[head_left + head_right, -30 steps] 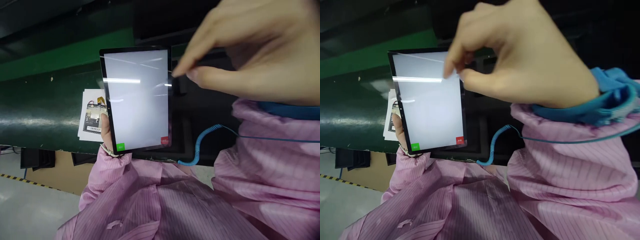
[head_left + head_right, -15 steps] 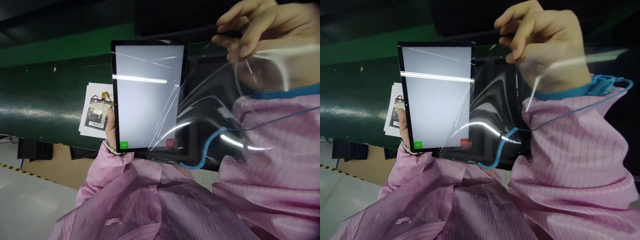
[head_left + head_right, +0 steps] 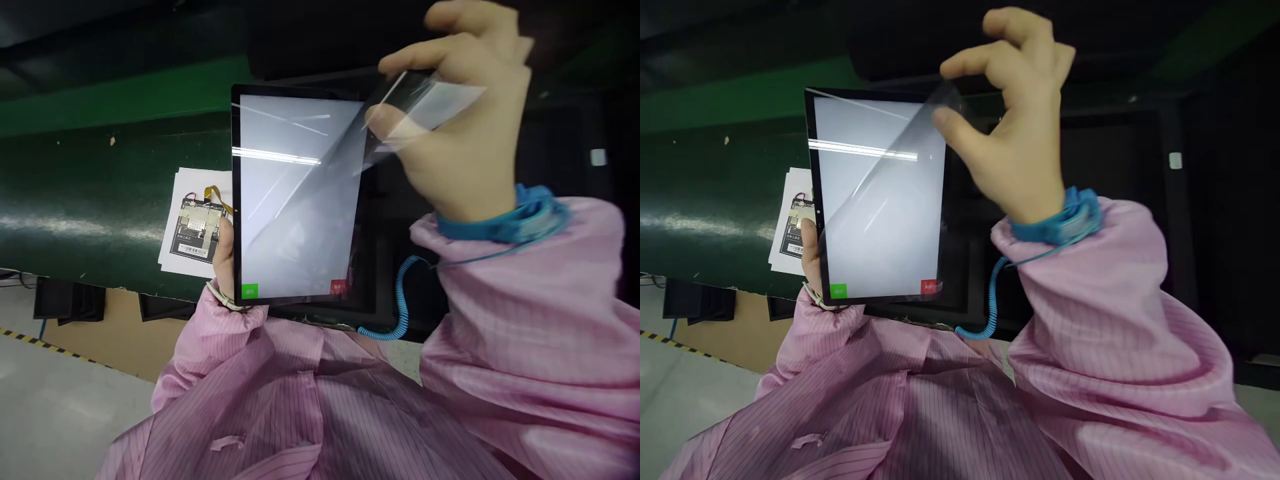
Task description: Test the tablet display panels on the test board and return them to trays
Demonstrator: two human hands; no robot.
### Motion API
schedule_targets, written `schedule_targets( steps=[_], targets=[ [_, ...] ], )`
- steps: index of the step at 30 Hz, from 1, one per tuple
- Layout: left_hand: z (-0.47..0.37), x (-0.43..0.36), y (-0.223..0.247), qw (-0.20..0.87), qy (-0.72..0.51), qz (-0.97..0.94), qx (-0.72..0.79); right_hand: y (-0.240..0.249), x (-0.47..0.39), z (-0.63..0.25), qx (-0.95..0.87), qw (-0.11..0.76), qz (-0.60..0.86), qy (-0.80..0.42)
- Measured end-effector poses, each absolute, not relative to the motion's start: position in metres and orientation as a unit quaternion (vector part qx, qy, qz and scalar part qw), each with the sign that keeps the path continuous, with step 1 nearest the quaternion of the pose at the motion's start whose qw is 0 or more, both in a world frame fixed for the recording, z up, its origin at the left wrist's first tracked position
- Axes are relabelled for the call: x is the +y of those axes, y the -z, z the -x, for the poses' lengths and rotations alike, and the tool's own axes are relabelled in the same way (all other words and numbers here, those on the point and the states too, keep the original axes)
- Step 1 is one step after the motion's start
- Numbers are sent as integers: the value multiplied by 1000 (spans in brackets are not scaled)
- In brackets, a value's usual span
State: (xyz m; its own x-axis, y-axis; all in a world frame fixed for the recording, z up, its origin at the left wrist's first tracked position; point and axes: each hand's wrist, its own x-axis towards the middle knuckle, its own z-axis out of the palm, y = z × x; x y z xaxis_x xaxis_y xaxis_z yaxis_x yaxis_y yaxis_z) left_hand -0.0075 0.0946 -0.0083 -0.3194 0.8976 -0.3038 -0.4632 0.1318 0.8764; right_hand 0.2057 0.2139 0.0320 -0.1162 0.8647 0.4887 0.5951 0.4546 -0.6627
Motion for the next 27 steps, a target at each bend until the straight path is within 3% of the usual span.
schedule_targets(
  steps=[2,4,8,11,16,22,27],
  targets=[
    [9,94,12,549,-628,-229,502,-37,199,-195,-722,438,536,-6],
    [9,93,13,567,-624,-233,484,-39,183,-183,-749,430,503,47],
    [7,91,11,605,-632,-216,434,-29,163,-158,-864,319,385,-58],
    [5,91,10,598,-663,-207,400,-19,157,-145,-884,284,363,-76],
    [7,95,9,585,-690,-145,401,-14,150,-140,-885,328,327,-55],
    [13,96,8,636,-658,-128,383,-11,158,-149,-798,465,372,-93],
    [19,96,6,646,-624,-151,413,-1,168,-153,-802,411,423,-94]
  ],
)
